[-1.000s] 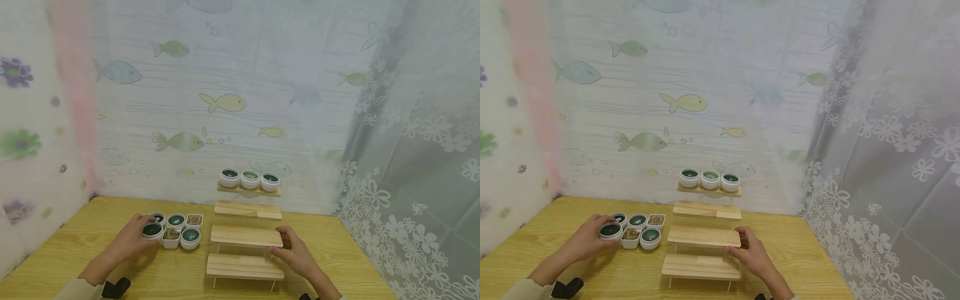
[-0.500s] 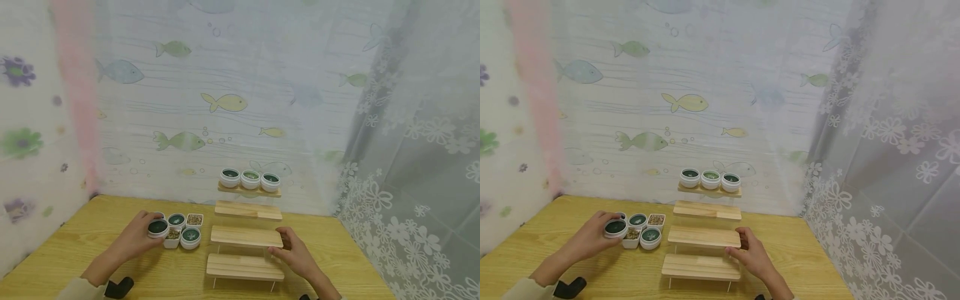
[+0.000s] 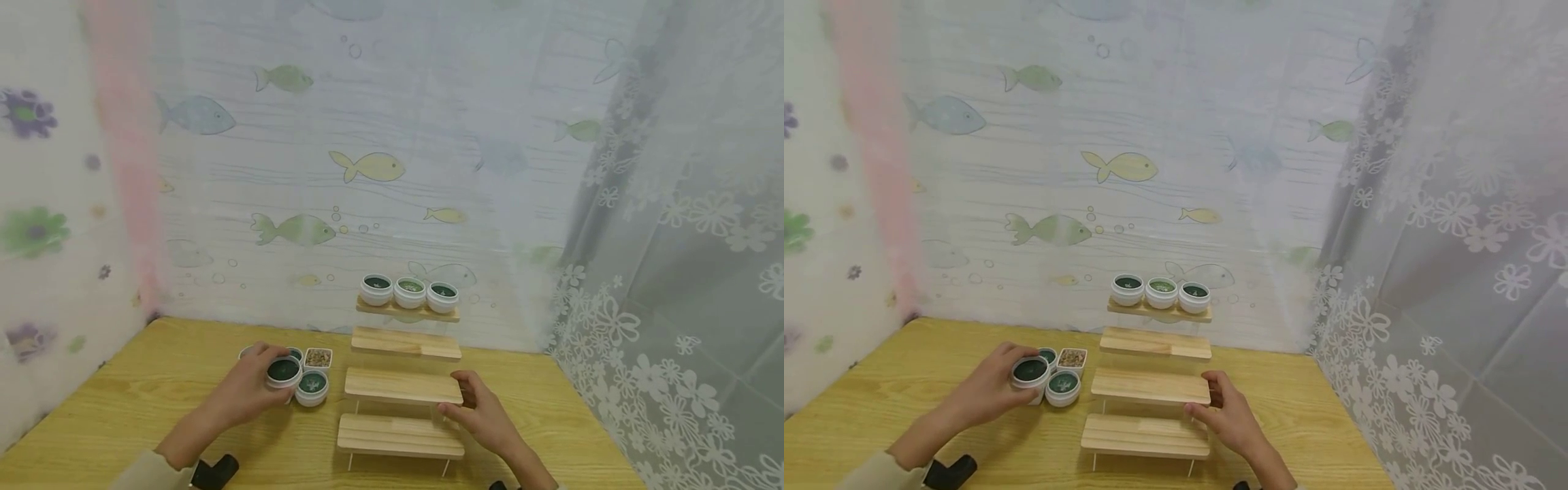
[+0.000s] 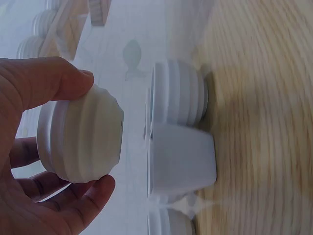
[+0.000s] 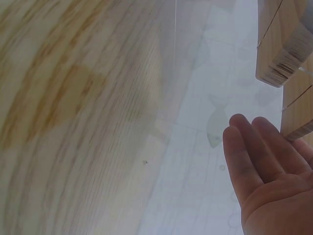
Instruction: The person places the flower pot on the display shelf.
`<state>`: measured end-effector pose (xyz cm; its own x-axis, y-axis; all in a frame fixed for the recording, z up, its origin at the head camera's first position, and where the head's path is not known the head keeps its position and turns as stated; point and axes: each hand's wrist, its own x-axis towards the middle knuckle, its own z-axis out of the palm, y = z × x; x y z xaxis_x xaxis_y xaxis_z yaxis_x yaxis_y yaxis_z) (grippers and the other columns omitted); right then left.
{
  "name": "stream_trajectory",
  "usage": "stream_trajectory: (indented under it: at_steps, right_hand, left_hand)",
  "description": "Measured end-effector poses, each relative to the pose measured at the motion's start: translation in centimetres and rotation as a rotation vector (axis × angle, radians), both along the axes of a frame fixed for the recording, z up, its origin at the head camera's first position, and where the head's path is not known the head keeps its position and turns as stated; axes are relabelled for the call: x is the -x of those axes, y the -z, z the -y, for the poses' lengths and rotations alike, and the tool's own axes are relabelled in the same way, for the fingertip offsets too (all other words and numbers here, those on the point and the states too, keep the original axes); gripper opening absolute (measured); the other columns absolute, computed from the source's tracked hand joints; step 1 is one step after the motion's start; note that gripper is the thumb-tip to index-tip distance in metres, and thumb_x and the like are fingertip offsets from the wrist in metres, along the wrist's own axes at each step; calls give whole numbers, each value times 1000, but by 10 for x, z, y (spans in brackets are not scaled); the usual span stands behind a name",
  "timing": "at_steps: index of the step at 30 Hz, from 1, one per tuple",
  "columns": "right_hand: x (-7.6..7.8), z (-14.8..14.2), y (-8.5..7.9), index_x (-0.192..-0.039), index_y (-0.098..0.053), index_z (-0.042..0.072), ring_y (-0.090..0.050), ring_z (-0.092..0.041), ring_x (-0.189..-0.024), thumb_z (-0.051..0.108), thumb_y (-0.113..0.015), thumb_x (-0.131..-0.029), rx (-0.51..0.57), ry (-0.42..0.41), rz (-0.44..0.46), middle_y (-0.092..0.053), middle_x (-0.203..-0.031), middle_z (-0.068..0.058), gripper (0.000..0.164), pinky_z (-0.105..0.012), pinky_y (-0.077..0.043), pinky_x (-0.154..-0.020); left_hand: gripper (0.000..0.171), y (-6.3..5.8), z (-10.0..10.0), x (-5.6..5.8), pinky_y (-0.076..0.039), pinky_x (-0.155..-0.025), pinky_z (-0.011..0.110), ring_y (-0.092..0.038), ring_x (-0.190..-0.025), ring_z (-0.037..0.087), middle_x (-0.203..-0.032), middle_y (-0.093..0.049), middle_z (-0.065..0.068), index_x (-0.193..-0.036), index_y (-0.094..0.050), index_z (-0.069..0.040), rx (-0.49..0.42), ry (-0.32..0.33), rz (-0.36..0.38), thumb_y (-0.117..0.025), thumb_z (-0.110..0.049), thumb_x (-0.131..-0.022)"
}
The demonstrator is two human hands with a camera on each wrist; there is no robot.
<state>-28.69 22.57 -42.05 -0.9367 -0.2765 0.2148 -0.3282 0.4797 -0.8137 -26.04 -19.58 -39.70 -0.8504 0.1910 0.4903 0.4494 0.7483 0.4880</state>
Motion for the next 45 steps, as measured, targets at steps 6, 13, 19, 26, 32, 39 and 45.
stream_trajectory:
  at_steps: [6, 13, 19, 26, 32, 39, 45]
  right_hand:
    - [0, 1, -1, -135, -44, 8, -53, -36, -117, 37, -72, -84, -6, -1, -1, -49, -135, -22, 64, -48, -48, -89]
    - [0, 1, -3, -135, -43, 8, -52, -36, -118, 37, -71, -85, -11, -5, 4, -48, -136, -22, 65, -48, -48, -90]
    - [0, 2, -3, -135, -44, 10, -53, -35, -118, 38, -72, -84, -15, 19, 7, -49, -136, -20, 65, -48, -47, -91]
    - [0, 2, -2, -135, -44, 9, -53, -35, -117, 38, -73, -84, -21, 23, 1, -48, -136, -20, 65, -48, -48, -90]
    - [0, 1, -2, -136, -43, 7, -52, -36, -118, 37, -72, -84, -15, 19, 10, -47, -137, -22, 67, -49, -48, -90]
    - [0, 1, -2, -136, -43, 7, -52, -37, -119, 37, -73, -83, -2, 22, 24, -47, -137, -22, 68, -49, -47, -91]
    - [1, 1, -2, -134, -45, 7, -54, -36, -116, 36, -73, -83, 3, 10, -8, -50, -134, -22, 65, -46, -49, -89]
  left_hand:
    - [55, -2, -16, 0, -50, -73, 35, -56, -92, 16, -109, -53, 7, -121, -59, -4, 6, 36, -34, -82, -21, -73]
    - [55, -14, -33, 2, -50, -74, 33, -55, -93, 14, -111, -54, 5, -124, -59, -7, -34, 81, -65, -80, -24, -77]
    - [56, -24, -47, 3, -47, -70, 30, -51, -86, 12, -113, -53, 5, -124, -59, -7, -72, 117, -105, -81, -20, -75]
    - [57, -35, -66, 8, -50, -74, 29, -53, -91, 11, -110, -53, 2, -124, -59, -7, -97, 173, -153, -81, -21, -73]
    - [59, -48, -87, 10, -51, -81, 33, -55, -96, 11, -111, -53, 2, -125, -57, -4, -93, 221, -140, -81, -21, -74]
    - [60, -59, -114, 19, -50, -81, 30, -54, -95, 9, -110, -52, 1, -126, -57, -7, -87, 257, -143, -81, -23, -74]
    - [58, -68, -135, 29, -50, -79, 27, -53, -94, 10, -110, -52, 3, -125, -57, -7, -96, 299, -144, -81, -24, -75]
